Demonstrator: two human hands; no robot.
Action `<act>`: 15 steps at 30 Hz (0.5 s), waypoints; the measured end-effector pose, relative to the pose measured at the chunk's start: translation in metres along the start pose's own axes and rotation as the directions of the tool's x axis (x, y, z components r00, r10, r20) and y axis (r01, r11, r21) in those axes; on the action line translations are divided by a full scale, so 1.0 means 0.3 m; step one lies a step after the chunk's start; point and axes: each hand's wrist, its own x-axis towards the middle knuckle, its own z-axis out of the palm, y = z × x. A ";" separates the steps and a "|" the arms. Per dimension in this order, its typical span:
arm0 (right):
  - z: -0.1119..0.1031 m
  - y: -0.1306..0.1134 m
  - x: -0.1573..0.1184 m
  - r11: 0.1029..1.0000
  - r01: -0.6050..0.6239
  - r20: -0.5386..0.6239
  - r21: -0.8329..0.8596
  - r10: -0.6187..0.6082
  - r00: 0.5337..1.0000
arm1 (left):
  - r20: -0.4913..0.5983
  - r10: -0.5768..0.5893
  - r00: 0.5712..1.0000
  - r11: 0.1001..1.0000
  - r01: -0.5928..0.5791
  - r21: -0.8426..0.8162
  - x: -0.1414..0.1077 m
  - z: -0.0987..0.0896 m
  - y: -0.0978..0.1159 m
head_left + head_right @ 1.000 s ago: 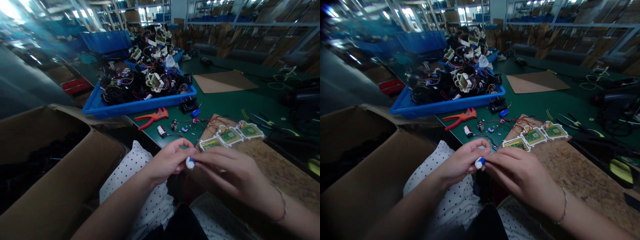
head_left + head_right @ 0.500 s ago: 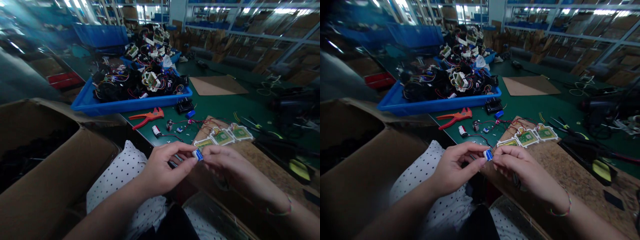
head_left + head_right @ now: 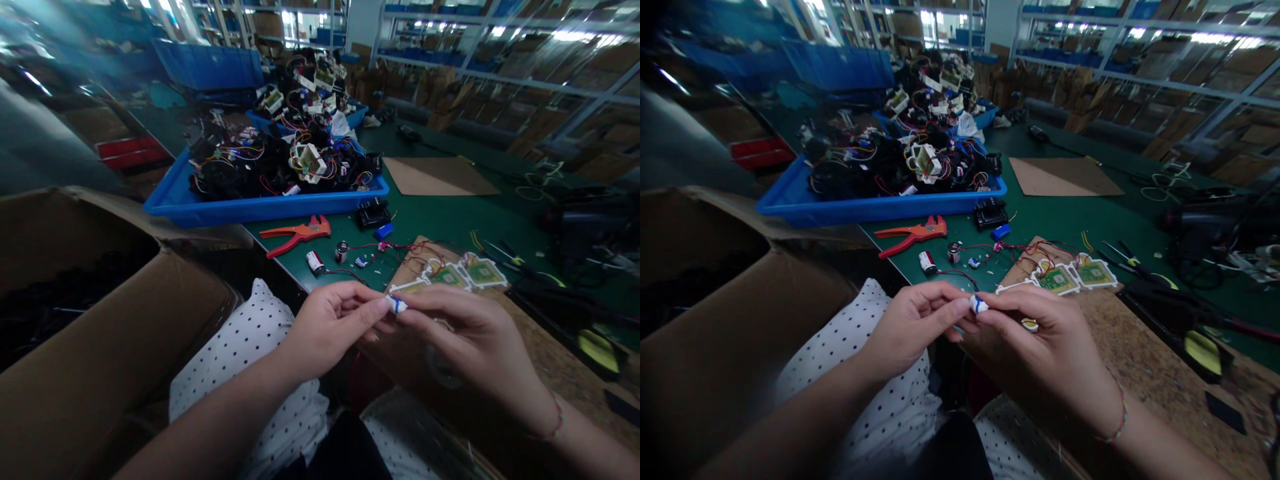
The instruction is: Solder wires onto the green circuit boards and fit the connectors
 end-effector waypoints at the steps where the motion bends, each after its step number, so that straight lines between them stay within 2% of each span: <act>1: -0.004 0.003 0.003 0.999 -0.031 0.005 0.030 0.031 1.000 | 0.011 -0.006 1.000 1.000 0.007 -0.005 0.000 -0.001 0.000; 4: -0.013 0.015 0.007 0.976 -0.177 0.061 0.123 0.171 0.983 | 0.016 -0.014 1.000 1.000 0.015 -0.015 -0.003 0.003 -0.009; 6: -0.015 0.016 0.008 0.926 -0.310 0.138 0.216 0.286 0.948 | 0.006 -0.009 1.000 1.000 0.009 -0.012 -0.006 0.012 -0.021; 8: -0.012 0.010 0.009 0.870 -0.398 0.202 0.293 0.350 0.915 | -0.026 0.013 1.000 1.000 -0.013 0.003 -0.009 0.020 -0.032; 11: -0.005 -0.006 0.010 0.848 -0.421 0.205 0.321 0.371 0.906 | -0.069 0.052 0.996 0.998 -0.050 0.029 -0.011 0.031 -0.044; 15: 0.002 -0.021 0.003 0.846 -0.435 0.162 0.309 0.404 0.900 | -0.062 0.100 0.993 0.994 -0.096 0.057 -0.009 0.041 -0.046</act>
